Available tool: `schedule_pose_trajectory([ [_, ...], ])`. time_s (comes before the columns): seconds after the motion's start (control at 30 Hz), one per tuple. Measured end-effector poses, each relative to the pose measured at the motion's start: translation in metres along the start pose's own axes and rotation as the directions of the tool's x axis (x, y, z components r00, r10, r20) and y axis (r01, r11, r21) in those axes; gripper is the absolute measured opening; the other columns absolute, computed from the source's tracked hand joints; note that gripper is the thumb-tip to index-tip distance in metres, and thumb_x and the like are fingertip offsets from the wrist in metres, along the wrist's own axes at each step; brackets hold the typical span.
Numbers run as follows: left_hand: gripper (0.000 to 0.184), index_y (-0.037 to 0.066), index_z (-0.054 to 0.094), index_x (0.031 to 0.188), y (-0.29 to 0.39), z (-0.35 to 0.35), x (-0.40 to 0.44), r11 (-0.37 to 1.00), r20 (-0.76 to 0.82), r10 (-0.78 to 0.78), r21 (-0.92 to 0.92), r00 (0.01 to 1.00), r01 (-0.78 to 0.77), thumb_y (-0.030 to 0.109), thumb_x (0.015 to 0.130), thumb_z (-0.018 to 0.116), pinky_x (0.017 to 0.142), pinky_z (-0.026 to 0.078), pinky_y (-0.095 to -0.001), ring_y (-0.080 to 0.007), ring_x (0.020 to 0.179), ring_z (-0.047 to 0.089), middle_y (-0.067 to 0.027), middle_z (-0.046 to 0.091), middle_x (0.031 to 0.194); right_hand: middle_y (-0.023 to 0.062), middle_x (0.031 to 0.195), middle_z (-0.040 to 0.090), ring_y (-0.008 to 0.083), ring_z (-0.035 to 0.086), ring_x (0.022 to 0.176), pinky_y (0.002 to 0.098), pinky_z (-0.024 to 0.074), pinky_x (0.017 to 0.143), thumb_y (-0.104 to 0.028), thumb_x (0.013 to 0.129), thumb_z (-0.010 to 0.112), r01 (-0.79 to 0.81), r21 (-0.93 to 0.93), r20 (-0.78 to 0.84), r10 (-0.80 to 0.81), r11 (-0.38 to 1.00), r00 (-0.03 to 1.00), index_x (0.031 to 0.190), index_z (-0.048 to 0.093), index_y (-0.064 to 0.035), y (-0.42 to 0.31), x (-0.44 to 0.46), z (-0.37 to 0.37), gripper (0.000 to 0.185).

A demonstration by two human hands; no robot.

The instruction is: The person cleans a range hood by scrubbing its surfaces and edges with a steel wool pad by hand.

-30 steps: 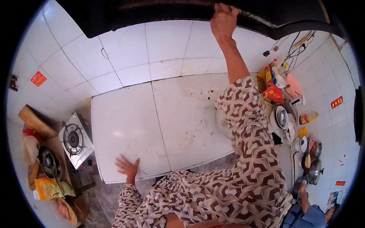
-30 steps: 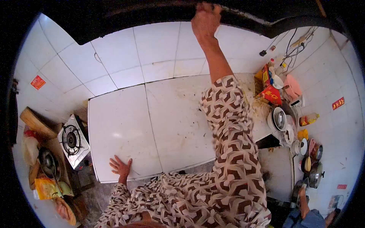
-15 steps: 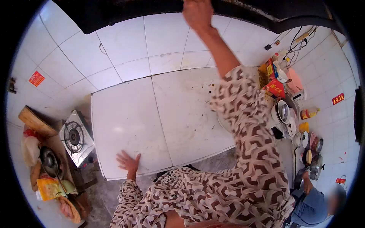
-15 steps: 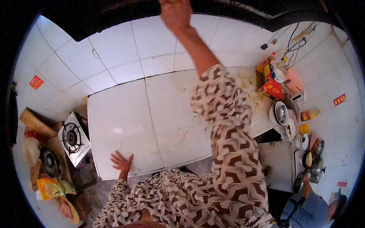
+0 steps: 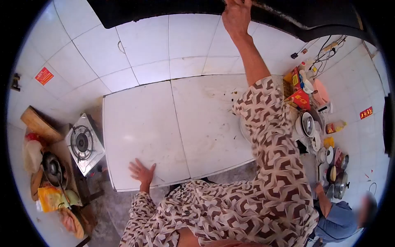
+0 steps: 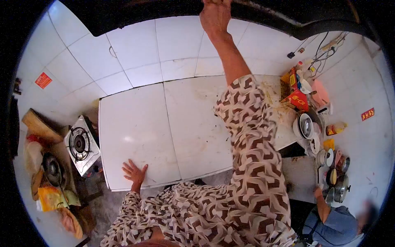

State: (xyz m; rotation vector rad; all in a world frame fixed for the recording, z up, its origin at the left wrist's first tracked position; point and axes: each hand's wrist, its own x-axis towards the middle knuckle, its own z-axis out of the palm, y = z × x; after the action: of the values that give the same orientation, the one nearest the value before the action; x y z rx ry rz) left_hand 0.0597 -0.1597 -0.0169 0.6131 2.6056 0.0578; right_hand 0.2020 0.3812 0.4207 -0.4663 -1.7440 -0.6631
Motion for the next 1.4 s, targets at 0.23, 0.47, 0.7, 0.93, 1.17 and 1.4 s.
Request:
schedule_pose_trajectory([
  [0.23,0.116,0.016,0.004,0.152,-0.012,0.018,0.007,0.997,-0.117,0.022,0.070,0.993,-0.014,0.075,0.070,0.061,0.100,0.010,-0.0749,-0.0459,0.141,-0.007,-0.0195,-0.007,0.156,0.0015,0.121,0.062,0.0255,0.056,0.110,0.0369,0.0444,0.097,0.003,0.069,0.058,0.106,-0.347,0.235,-0.023,0.932,0.972,0.110,0.068,-0.0127,0.154,-0.043,-0.041,0.045],
  [0.47,0.116,0.016,0.001,0.152,-0.007,0.019,0.006,0.998,-0.112,0.025,0.064,0.993,-0.018,0.075,0.072,0.060,0.100,0.008,-0.0751,-0.0455,0.141,-0.010,-0.0192,-0.011,0.156,0.0048,0.100,0.069,0.0271,0.062,0.098,0.0404,0.0425,0.092,-0.009,0.066,0.061,-0.217,-0.432,0.046,0.261,0.875,0.964,0.096,0.072,-0.0127,0.161,-0.046,-0.015,0.032],
  [0.7,0.120,0.014,-0.002,0.152,0.007,0.006,0.008,0.996,-0.047,-0.020,0.086,0.999,0.024,0.074,0.070,0.061,0.102,0.006,-0.0734,-0.0462,0.141,-0.012,-0.0221,-0.012,0.155,0.0091,0.102,0.067,0.0310,0.059,0.100,0.0411,0.0475,0.090,-0.002,0.080,0.055,0.020,-0.054,0.033,-0.019,0.998,0.999,0.095,0.070,-0.0066,0.019,0.002,-0.012,0.022],
  [0.93,0.121,0.014,-0.003,0.152,0.003,0.006,0.009,0.998,-0.039,0.002,0.057,0.999,0.000,0.077,0.070,0.059,0.102,0.006,-0.0732,-0.0463,0.141,-0.013,-0.0223,-0.013,0.155,0.0141,0.105,0.066,0.0330,0.060,0.090,0.0427,0.0501,0.080,0.000,0.076,0.056,-0.621,0.209,0.159,0.601,0.755,0.784,0.099,0.068,-0.0042,0.099,-0.030,-0.025,0.027],
  [1.17,0.119,0.017,-0.003,0.152,0.003,0.011,0.011,0.999,-0.041,0.000,0.039,0.999,0.002,0.074,0.070,0.062,0.102,0.004,-0.0735,-0.0445,0.141,-0.014,-0.0199,-0.015,0.155,0.0077,0.102,0.066,0.0306,0.057,0.100,0.0438,0.0466,0.085,-0.005,0.078,0.058,-0.048,0.161,-0.126,0.069,0.986,0.990,0.089,0.069,-0.0046,-0.084,0.021,0.035,0.016],
  [1.4,0.119,0.017,0.001,0.152,-0.001,0.017,0.015,0.997,-0.087,0.048,0.059,0.995,-0.043,0.076,0.069,0.061,0.099,0.006,-0.0754,-0.0453,0.141,-0.010,-0.0195,-0.010,0.156,0.0057,0.106,0.065,0.0291,0.056,0.103,0.0446,0.0454,0.087,-0.009,0.083,0.057,0.053,0.030,0.035,-0.054,0.998,0.998,0.102,0.069,-0.0096,-0.022,0.005,0.021,0.022],
])
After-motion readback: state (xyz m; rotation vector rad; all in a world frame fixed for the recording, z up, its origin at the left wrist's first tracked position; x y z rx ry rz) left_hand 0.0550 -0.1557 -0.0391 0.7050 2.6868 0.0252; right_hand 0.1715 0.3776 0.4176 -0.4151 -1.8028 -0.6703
